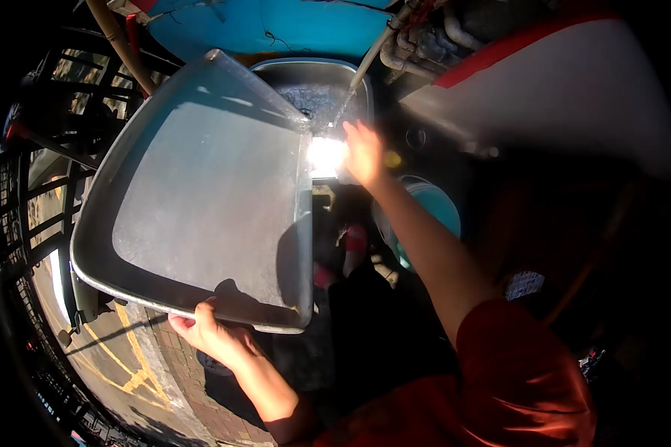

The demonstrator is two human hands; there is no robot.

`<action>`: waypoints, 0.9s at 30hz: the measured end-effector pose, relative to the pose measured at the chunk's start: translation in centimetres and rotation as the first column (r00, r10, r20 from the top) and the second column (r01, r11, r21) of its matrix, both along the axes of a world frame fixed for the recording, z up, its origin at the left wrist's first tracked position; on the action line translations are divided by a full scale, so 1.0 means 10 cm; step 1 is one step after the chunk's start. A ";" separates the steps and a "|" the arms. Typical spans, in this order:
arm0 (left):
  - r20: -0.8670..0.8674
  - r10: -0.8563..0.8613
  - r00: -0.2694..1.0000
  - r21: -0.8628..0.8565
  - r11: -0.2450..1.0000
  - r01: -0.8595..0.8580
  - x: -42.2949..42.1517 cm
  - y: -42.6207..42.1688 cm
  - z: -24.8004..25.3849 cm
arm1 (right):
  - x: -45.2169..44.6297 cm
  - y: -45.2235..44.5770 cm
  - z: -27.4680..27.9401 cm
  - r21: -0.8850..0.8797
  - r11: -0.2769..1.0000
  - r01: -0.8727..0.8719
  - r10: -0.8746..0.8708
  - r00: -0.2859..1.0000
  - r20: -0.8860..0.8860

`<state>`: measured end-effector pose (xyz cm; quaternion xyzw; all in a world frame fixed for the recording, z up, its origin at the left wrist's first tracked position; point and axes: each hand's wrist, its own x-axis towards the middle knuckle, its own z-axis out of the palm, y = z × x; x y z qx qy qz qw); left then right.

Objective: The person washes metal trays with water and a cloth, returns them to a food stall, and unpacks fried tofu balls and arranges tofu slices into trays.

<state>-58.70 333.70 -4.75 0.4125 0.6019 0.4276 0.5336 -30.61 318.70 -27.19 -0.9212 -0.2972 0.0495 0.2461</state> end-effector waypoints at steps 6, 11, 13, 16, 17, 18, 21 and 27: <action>-0.055 -0.046 0.997 0.166 0.985 0.054 -0.08 -0.05 0.34 | 1.37 0.45 2.15 0.378 0.922 -0.085 -0.169 0.790 0.589; -0.255 -0.025 0.967 0.256 0.962 0.092 -0.26 -0.07 0.70 | 1.90 0.34 2.45 -0.121 0.988 -0.091 0.134 0.897 0.421; -0.210 -0.027 0.977 0.279 0.956 0.086 -0.38 -0.09 0.82 | 1.93 0.37 2.55 -0.204 0.978 -0.045 0.119 0.921 0.371; -0.190 0.040 0.981 0.241 0.971 0.007 -0.38 -0.18 1.15 | 1.91 0.46 2.65 -0.259 0.963 0.073 -0.004 0.966 0.258; -0.200 0.052 0.978 0.236 0.972 -0.003 -0.42 -0.19 1.19 | 1.91 0.50 2.63 -0.254 0.961 0.112 -0.050 0.970 0.238; -0.210 0.064 0.975 0.230 0.973 -0.015 -0.50 -0.20 1.19 | 1.92 0.54 2.59 -0.251 0.956 0.150 -0.095 0.971 0.218; -0.205 0.071 0.976 0.239 0.971 -0.020 -0.69 -0.26 1.19 | 1.98 0.60 2.53 -0.240 0.951 0.197 -0.174 0.978 0.113; -0.047 0.029 0.998 0.193 0.981 -0.019 -1.07 -0.28 1.37 | 1.10 0.26 2.38 0.137 0.988 0.077 -0.133 0.870 0.475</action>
